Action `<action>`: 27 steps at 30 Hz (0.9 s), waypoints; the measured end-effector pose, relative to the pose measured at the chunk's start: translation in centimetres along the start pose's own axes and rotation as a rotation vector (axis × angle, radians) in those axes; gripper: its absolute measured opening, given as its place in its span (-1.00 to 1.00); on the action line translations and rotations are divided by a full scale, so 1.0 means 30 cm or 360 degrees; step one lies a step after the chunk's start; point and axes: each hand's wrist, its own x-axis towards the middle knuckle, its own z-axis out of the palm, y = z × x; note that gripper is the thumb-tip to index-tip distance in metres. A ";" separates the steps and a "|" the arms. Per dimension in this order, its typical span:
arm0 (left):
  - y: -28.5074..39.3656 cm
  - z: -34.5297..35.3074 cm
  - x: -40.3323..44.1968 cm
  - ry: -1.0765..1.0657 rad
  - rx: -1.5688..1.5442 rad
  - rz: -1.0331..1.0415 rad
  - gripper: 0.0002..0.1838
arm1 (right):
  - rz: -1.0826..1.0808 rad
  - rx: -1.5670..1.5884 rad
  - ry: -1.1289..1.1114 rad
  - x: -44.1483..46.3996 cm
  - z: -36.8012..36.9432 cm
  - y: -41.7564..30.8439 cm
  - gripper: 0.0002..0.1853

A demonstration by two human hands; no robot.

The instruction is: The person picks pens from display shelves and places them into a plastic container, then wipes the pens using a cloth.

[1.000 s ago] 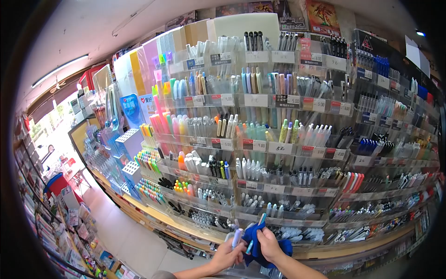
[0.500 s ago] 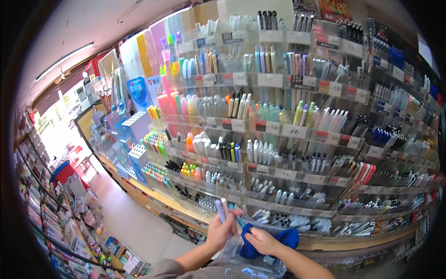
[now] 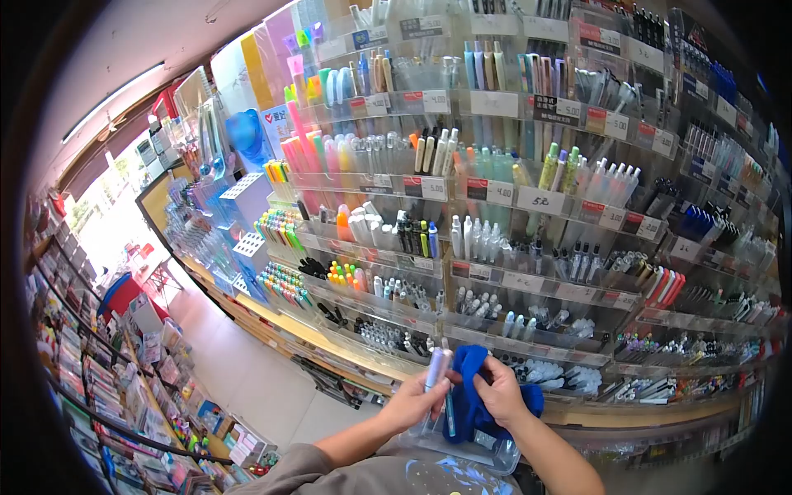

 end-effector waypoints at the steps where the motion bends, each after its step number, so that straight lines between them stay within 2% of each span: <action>1: -0.030 0.010 0.006 0.0003 0.0197 -0.0104 -0.74 | -0.0180 -0.0195 -0.0027 0.007 -0.001 0.010 -0.76; 2: -0.053 0.018 0.010 0.0000 0.0239 -0.0071 -0.74 | -0.0360 -0.0390 -0.0056 0.009 -0.004 0.015 -0.75; 5: -0.059 0.024 0.012 -0.0054 0.0377 -0.0060 -0.75 | -0.0101 -0.0257 -0.0127 -0.007 -0.008 0.004 -0.76; 6: -0.052 0.026 0.014 -0.0079 0.0425 -0.0070 -0.75 | -0.0123 -0.0271 -0.0118 -0.009 -0.001 -0.005 -0.80; 9: -0.012 0.043 0.005 -0.0102 0.0460 -0.0079 -0.83 | -0.0271 -0.0220 0.0102 -0.014 0.025 -0.007 -0.84; 11: -0.009 0.050 -0.003 -0.0059 0.0381 -0.0049 -0.82 | -0.0233 -0.0146 0.0371 0.001 0.001 0.012 -0.92; 14: -0.017 0.033 -0.007 -0.0001 0.0410 -0.0070 -0.79 | -0.0274 -0.0270 0.0554 0.010 -0.016 -0.008 -0.92; 19: -0.056 0.015 -0.005 0.0100 0.0230 -0.0036 -0.80 | -0.0236 -0.0190 0.0355 0.013 0.001 0.008 -0.84; 22: -0.048 0.037 -0.002 0.0205 0.0139 -0.0047 -0.78 | -0.0343 -0.0418 0.0431 0.009 0.013 0.015 -0.80; 27: -0.039 -0.008 -0.020 -0.0023 -0.0070 -0.0227 -0.74 | -0.0257 -0.0662 0.0476 0.002 -0.018 -0.015 -0.87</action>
